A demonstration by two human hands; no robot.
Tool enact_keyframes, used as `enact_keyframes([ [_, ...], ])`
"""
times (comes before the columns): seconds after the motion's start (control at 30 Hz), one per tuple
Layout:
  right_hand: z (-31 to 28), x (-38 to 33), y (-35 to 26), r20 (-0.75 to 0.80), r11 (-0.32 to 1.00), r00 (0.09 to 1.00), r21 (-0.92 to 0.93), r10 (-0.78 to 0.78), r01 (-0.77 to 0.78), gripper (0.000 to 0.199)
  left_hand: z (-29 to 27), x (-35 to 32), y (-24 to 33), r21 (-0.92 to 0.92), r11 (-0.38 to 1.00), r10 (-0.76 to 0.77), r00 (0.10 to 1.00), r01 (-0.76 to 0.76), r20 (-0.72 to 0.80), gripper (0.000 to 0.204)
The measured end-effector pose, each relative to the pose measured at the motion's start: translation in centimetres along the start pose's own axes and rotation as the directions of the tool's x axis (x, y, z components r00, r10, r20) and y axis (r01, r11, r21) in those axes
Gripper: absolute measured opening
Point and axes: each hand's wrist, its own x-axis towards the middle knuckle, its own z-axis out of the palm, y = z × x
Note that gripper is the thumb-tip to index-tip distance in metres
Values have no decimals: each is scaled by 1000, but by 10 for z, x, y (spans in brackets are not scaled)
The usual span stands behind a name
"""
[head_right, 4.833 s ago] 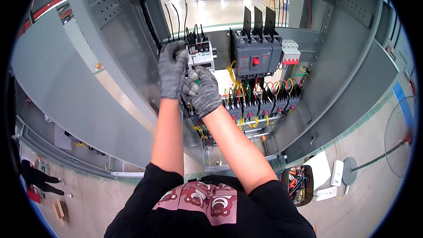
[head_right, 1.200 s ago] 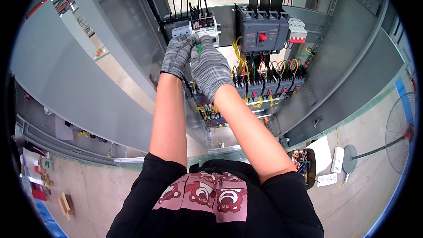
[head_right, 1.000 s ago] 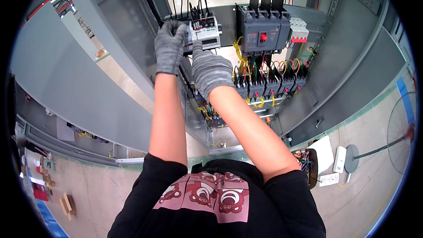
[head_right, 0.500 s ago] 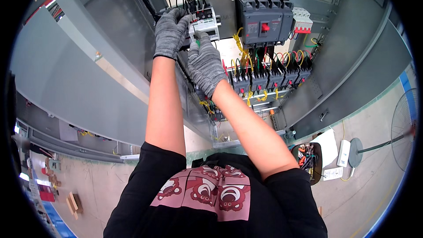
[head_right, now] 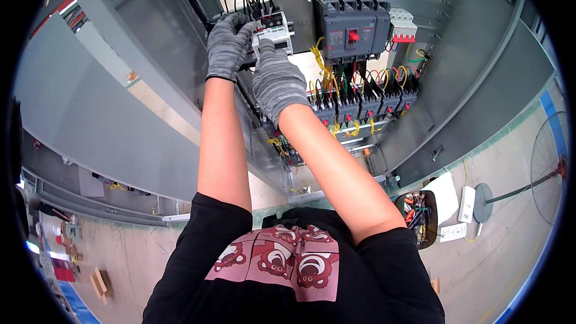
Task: The person works inside an open electrical panel, using a screwdriver to tighten terminal screws and a handheld voltage tester to check connections. They repeatedly reach into a tool basket to select tools and continue securing wires within the panel.
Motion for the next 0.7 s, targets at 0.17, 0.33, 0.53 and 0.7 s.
enact_keyframes([
  [0.17,-23,12,-13,293,993,949,7,114,-121,36,3,-1,1,22,999,37,998,-36,-41,33],
  [0.33,18,10,24,296,292,946,901,132,-322,25,0,-4,12,7,1000,-8,1000,8,-15,30],
  [0.53,4,2,-12,589,-690,800,628,118,-360,15,-1,-6,12,87,996,4,1000,-1,-29,33],
  [0.7,11,6,-10,577,-803,816,470,-34,-366,19,-7,-7,14,83,996,38,998,-33,-58,31],
])
